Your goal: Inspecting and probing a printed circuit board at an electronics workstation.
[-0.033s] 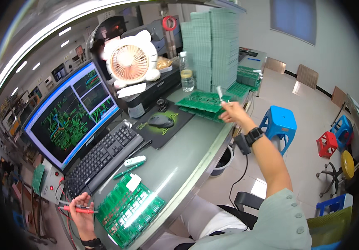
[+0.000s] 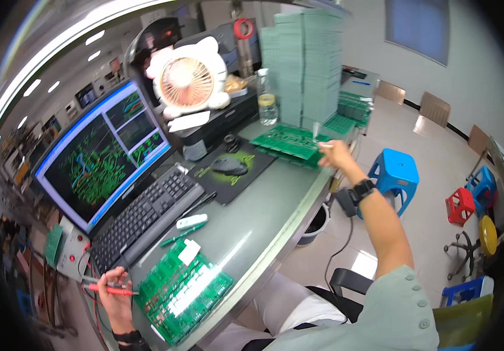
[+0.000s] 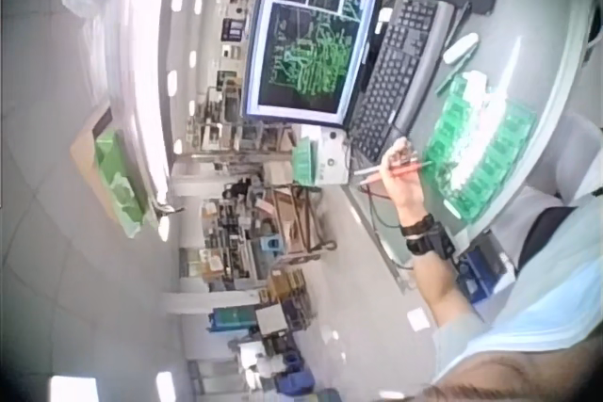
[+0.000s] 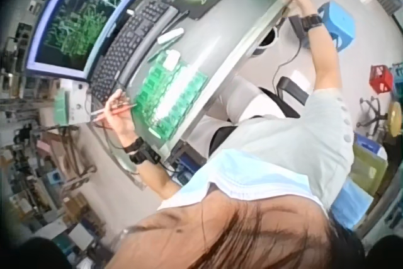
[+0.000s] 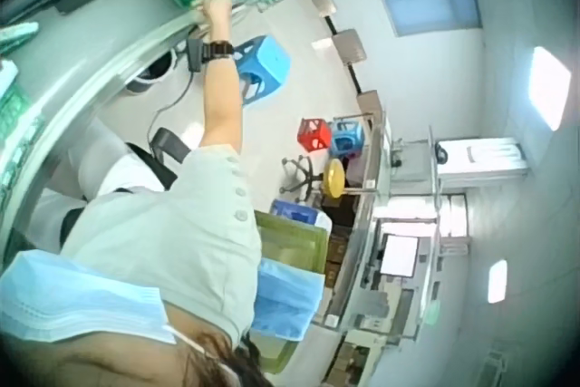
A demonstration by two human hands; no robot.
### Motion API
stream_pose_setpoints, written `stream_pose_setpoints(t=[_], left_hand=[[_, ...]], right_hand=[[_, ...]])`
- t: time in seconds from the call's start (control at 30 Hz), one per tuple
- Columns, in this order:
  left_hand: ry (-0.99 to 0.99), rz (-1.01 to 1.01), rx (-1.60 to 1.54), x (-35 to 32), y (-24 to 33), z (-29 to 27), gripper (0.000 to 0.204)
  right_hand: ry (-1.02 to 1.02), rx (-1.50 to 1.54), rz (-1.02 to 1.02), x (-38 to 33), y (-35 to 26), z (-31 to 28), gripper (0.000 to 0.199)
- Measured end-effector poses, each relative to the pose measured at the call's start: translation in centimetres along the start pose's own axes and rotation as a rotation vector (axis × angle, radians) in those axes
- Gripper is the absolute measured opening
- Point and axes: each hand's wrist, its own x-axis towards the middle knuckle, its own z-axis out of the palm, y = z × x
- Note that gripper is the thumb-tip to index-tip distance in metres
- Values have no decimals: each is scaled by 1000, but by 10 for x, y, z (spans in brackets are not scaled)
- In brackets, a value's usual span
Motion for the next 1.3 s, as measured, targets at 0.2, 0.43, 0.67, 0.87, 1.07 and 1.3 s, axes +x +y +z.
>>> stream_pose_setpoints(t=[0.2, 0.43, 0.67, 0.87, 1.07, 1.3], left_hand=[[40, -43, 6, 5, -6, 2, 37], [-71, -171, 80, 11, 3, 34, 20], [-74, -266, 80, 7, -1, 21, 20], [-110, -317, 122, 11, -14, 20, 21], [-79, -321, 139, 9, -10, 24, 21], [-72, -338, 144, 9, -11, 23, 22]], right_hand=[[-219, 219, -217, -37, -50, 20, 29], [-798, 858, -255, -77, -158, 154, 22], [-827, 867, -38, -92, -168, 242, 17], [-818, 770, -247, -65, -190, 236, 18], [-816, 271, -810, -34, -216, 294, 23], [-699, -37, -1103, -24, -212, 341, 15]])
